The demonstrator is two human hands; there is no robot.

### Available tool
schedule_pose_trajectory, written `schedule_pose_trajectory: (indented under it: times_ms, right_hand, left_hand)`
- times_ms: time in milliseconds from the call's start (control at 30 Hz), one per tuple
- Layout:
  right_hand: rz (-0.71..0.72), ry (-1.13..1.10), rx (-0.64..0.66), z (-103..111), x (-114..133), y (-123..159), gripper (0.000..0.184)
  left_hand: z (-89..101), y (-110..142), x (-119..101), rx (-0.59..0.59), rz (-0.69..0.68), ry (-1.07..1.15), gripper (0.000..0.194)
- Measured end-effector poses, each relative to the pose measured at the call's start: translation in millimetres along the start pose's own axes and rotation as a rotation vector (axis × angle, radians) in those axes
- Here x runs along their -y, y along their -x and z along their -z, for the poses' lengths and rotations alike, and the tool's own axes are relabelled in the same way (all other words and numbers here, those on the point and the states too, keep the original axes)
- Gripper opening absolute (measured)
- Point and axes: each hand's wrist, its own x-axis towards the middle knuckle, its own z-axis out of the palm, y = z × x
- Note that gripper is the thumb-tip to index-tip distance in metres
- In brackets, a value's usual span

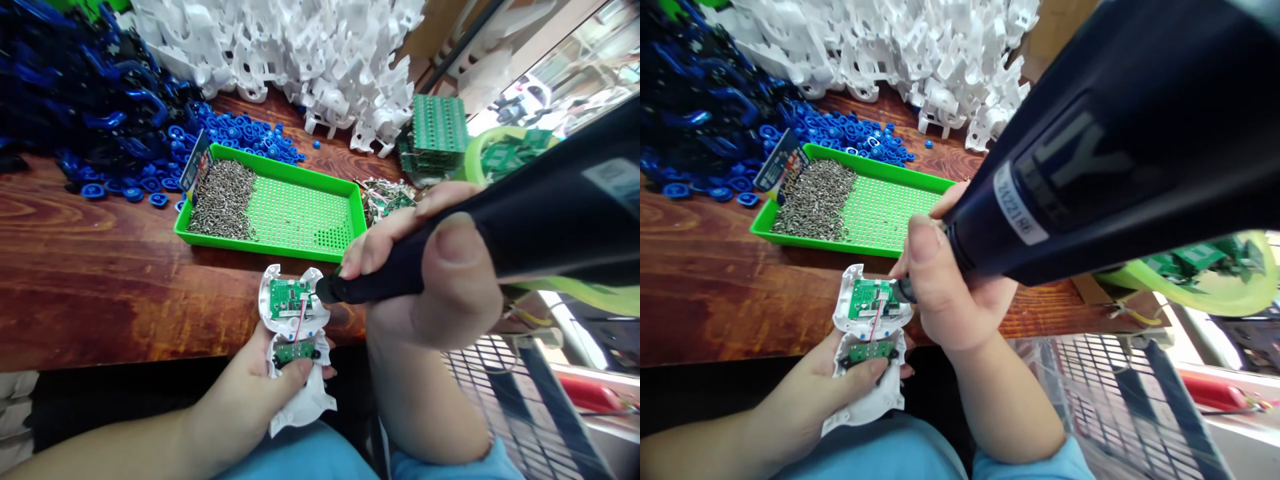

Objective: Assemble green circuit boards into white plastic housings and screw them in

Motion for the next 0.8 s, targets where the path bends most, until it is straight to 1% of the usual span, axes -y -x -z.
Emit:
schedule_pose_trajectory:
  times_ms: [67,133,200,267,333,367,433,500,567,600,700,800]
  right_hand:
    - [0.046,-0.045,0.007,0,-4,1,0.016]
    - [0.033,-0.050,0.015,0,-4,2,0.014]
    - [-0.031,-0.035,0.004,0,0,3,0.013]
    - [-0.092,-0.013,-0.035,1,9,2,0.016]
    - [-0.118,0.016,-0.073,2,18,-3,0.020]
    - [-0.114,0.037,-0.086,2,21,-7,0.021]
    - [-0.031,0.058,-0.109,3,22,-17,0.025]
    - [0.090,0.076,-0.164,4,13,-28,0.021]
    - [0.179,0.096,-0.195,4,-4,-40,0.010]
    - [0.201,0.112,-0.203,5,-15,-45,0.008]
    - [0.235,0.163,-0.171,7,-43,-60,0.011]
    - [0.228,0.222,-0.143,10,-59,-70,0.013]
  left_hand:
    - [-1.7,1,-1,-0.022,-0.006,0.003,0.056]
    - [-2.1,1,-2,-0.034,-0.007,0.002,0.056]
    - [-0.9,0,-2,-0.024,-0.002,0.005,0.053]
    - [1.5,-1,-1,0.004,0.000,0.013,0.049]
    - [4.2,-2,-2,0.043,0.007,0.023,0.043]
    - [5.3,-3,-2,0.060,0.017,0.026,0.041]
    - [6.6,-3,-3,0.072,0.046,0.026,0.037]
    - [7.1,-3,-5,0.059,0.062,0.015,0.035]
    - [7.7,-3,-5,0.050,0.069,0.000,0.035]
    - [8.2,-3,-5,0.050,0.072,-0.007,0.035]
    - [9.8,-2,-4,0.088,0.088,-0.011,0.034]
    - [10.5,0,-5,0.081,0.098,0.021,0.035]
